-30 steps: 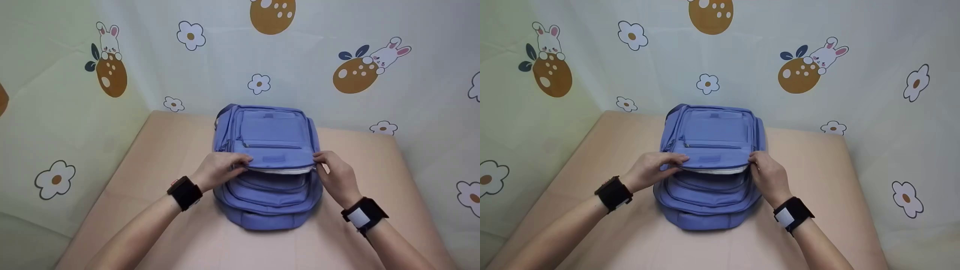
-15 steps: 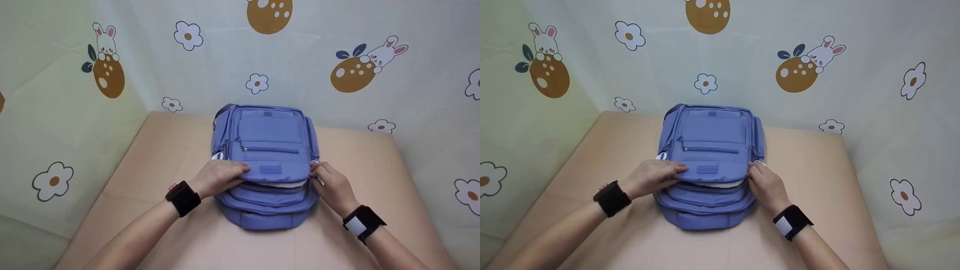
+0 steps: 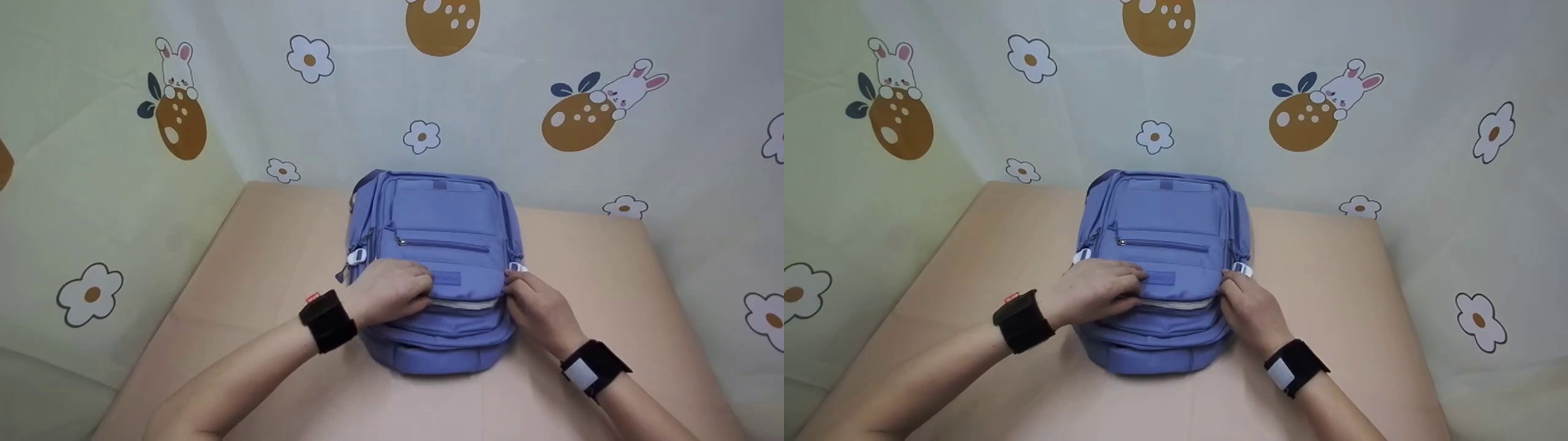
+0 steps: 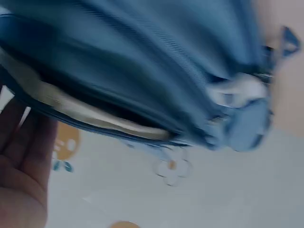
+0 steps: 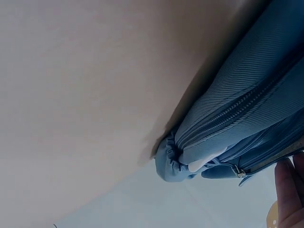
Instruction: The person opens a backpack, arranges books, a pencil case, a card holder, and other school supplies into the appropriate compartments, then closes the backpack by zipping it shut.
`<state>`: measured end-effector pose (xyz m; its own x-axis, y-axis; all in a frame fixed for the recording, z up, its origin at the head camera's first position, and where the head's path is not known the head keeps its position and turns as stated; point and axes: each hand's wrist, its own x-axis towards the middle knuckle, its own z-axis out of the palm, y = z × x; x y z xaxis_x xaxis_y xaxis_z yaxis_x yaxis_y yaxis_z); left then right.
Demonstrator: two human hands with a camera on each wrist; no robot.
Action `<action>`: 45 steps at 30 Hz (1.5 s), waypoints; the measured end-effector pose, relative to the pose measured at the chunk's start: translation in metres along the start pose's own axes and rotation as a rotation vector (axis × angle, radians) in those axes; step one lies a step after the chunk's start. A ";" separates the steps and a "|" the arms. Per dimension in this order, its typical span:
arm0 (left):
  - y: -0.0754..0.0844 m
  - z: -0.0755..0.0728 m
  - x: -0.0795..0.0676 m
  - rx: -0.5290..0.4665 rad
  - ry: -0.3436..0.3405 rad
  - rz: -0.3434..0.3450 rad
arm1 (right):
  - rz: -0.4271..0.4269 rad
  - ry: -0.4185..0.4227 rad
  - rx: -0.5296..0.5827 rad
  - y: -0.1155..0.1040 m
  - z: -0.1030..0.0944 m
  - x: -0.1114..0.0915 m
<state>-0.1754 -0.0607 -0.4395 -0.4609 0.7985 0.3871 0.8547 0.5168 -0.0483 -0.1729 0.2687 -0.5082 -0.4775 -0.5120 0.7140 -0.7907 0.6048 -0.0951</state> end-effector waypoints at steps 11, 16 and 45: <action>0.059 0.021 0.082 0.055 -0.250 -0.084 | 0.061 -0.007 0.106 0.000 0.000 0.000; 0.065 0.036 0.089 0.107 -0.223 -0.156 | 0.025 -0.004 0.128 0.002 0.000 0.001; 0.068 0.045 0.086 0.153 -0.163 -0.108 | 0.527 -0.127 0.065 0.068 0.022 0.044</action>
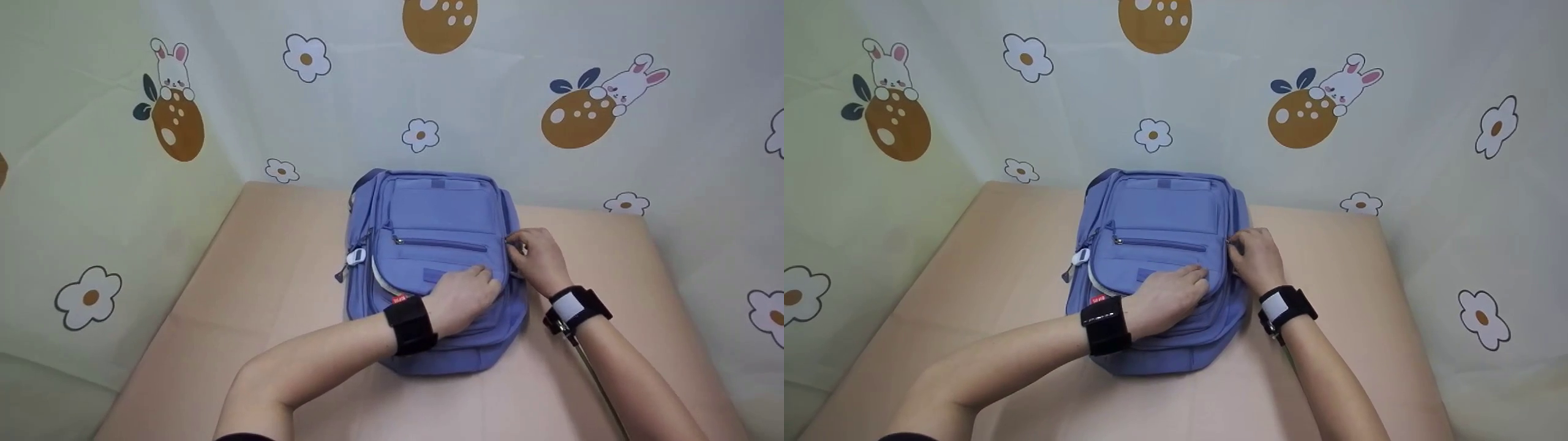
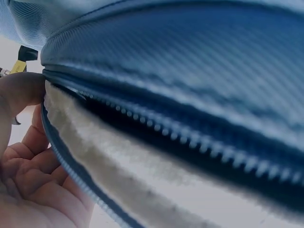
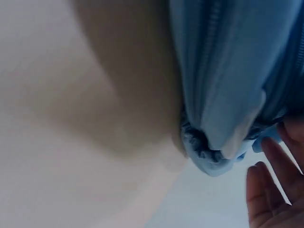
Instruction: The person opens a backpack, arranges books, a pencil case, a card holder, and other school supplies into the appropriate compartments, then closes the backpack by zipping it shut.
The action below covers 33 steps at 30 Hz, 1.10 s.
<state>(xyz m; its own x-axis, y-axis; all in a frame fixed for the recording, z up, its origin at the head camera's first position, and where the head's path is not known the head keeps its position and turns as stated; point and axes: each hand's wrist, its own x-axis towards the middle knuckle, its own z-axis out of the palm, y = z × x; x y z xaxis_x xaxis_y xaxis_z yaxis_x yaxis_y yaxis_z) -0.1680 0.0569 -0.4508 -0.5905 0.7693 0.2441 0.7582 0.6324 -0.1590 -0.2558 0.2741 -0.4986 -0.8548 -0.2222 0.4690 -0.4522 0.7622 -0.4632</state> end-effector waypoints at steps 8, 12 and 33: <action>-0.001 0.001 0.000 0.012 0.026 -0.004 | -0.031 0.048 0.000 0.002 0.002 -0.005; -0.001 0.002 -0.001 0.014 0.039 0.001 | -0.059 0.060 0.004 0.002 0.001 -0.005; -0.002 0.000 0.000 -0.016 -0.020 -0.014 | -0.266 0.052 -0.137 -0.027 -0.022 -0.048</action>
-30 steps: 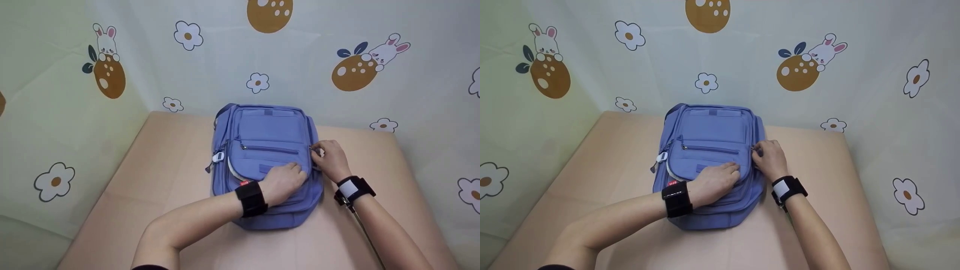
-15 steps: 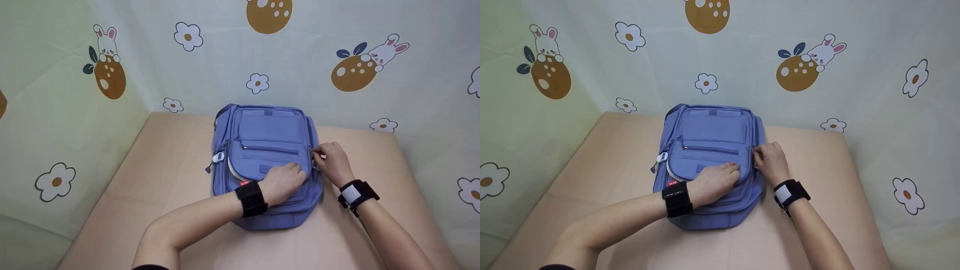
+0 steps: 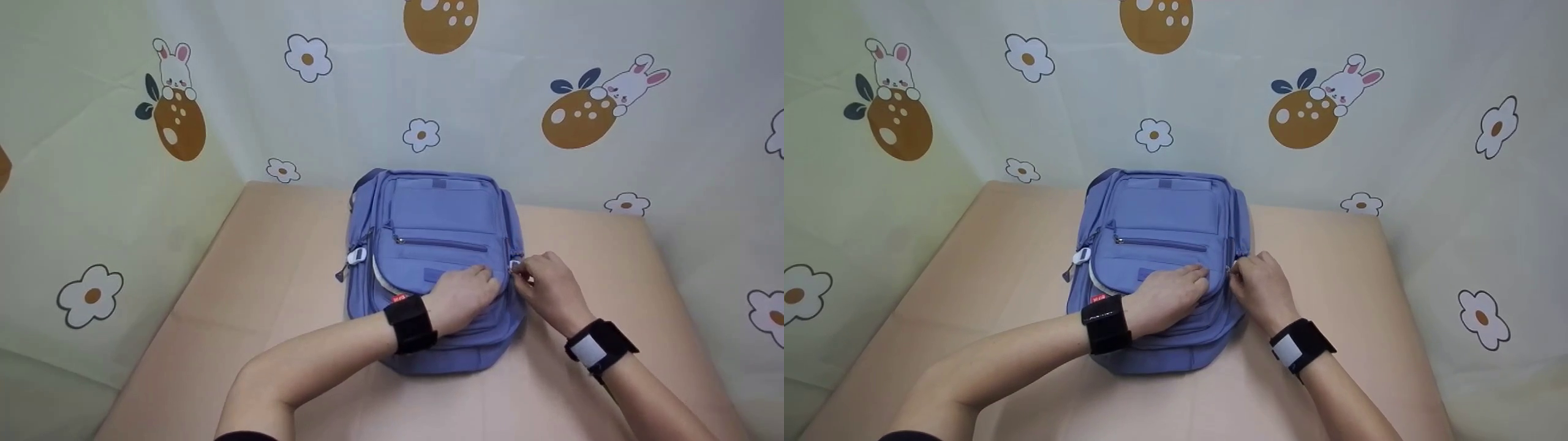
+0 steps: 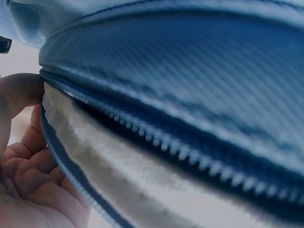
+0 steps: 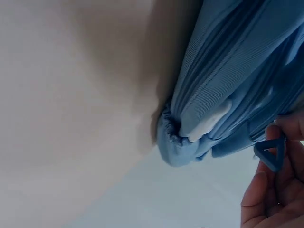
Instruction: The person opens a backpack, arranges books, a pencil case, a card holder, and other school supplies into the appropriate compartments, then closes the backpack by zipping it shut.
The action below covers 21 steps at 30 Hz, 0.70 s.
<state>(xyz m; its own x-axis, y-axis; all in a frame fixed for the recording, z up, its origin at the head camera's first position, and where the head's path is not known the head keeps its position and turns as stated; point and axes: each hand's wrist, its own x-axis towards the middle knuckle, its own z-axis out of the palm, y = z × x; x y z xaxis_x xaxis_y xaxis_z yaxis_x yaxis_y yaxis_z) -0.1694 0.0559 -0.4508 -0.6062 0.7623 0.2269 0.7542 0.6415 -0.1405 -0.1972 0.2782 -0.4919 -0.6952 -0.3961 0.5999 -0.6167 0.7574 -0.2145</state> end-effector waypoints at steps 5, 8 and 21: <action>0.001 0.000 0.000 0.001 0.004 -0.003 | 0.015 -0.044 -0.008 -0.014 -0.007 -0.011; 0.000 0.000 -0.001 -0.006 0.010 -0.008 | 0.028 -0.032 -0.009 -0.016 -0.007 -0.013; -0.014 -0.007 -0.031 0.005 0.032 -0.024 | 0.020 0.028 0.017 -0.013 -0.003 -0.017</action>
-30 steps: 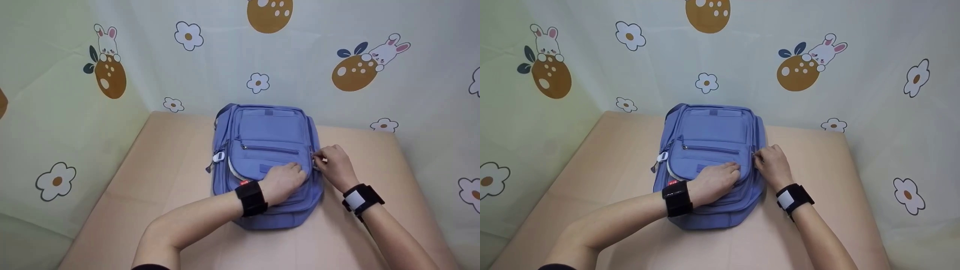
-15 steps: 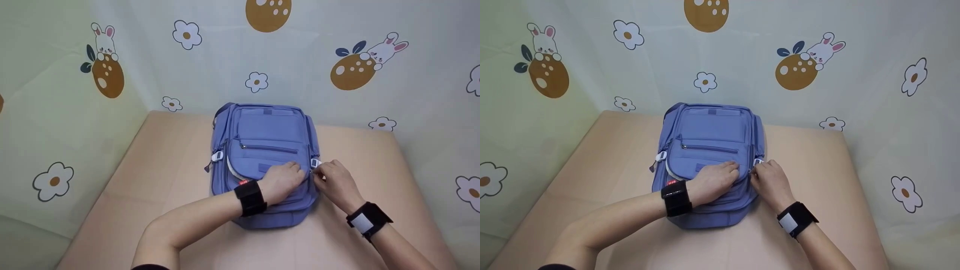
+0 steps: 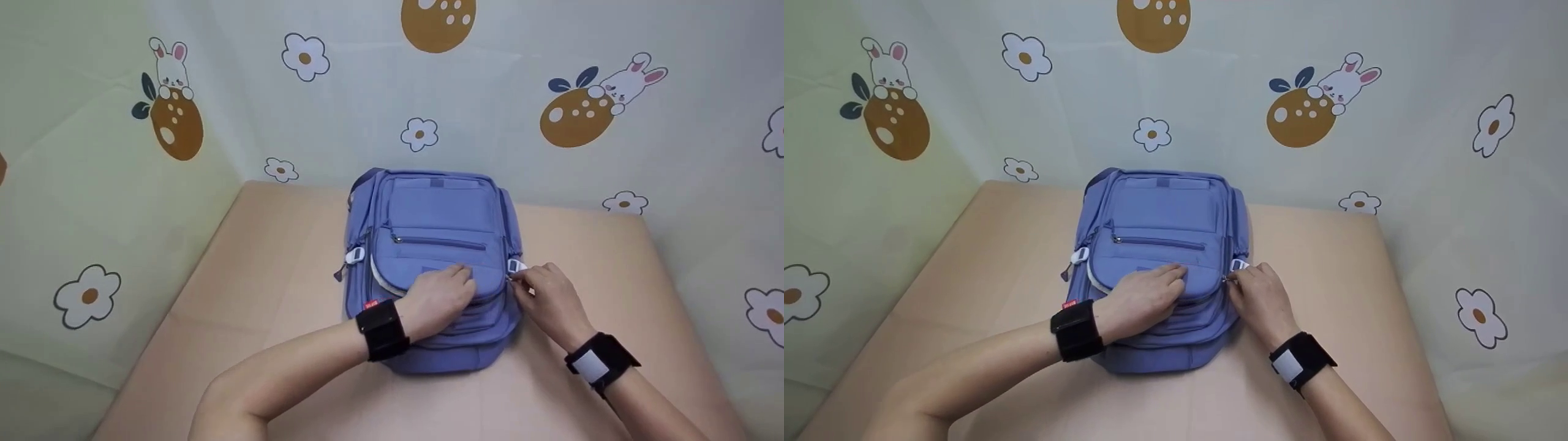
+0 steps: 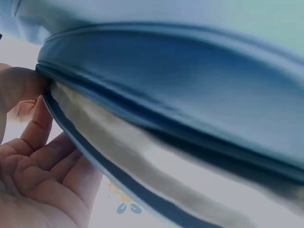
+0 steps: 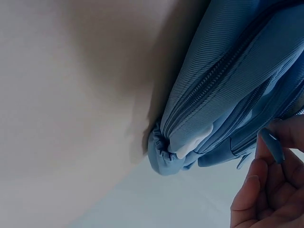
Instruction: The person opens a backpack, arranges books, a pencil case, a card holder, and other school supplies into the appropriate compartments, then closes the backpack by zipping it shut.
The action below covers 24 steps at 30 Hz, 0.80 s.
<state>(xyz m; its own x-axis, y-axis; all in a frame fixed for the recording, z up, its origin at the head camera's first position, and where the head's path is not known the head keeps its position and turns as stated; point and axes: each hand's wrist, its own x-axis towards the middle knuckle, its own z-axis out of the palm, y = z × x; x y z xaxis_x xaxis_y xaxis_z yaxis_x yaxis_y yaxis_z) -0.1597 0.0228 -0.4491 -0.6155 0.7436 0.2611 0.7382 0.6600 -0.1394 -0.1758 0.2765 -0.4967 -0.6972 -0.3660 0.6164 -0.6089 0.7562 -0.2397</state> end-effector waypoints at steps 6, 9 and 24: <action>-0.012 -0.001 -0.017 -0.015 0.009 -0.018 | 0.003 -0.005 -0.016 -0.001 -0.001 0.000; -0.015 0.001 -0.021 -0.013 0.026 -0.008 | -0.001 -0.012 -0.026 -0.001 0.000 0.000; -0.016 0.006 -0.021 -0.003 0.055 0.009 | -0.109 -0.056 -0.110 -0.028 -0.009 -0.006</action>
<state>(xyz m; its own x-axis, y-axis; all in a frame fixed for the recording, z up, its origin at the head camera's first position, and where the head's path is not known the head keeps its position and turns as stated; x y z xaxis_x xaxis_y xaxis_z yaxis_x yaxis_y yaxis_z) -0.1598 -0.0027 -0.4579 -0.5929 0.7425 0.3118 0.7444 0.6530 -0.1394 -0.1506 0.2623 -0.4872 -0.6511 -0.4768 0.5906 -0.6394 0.7638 -0.0882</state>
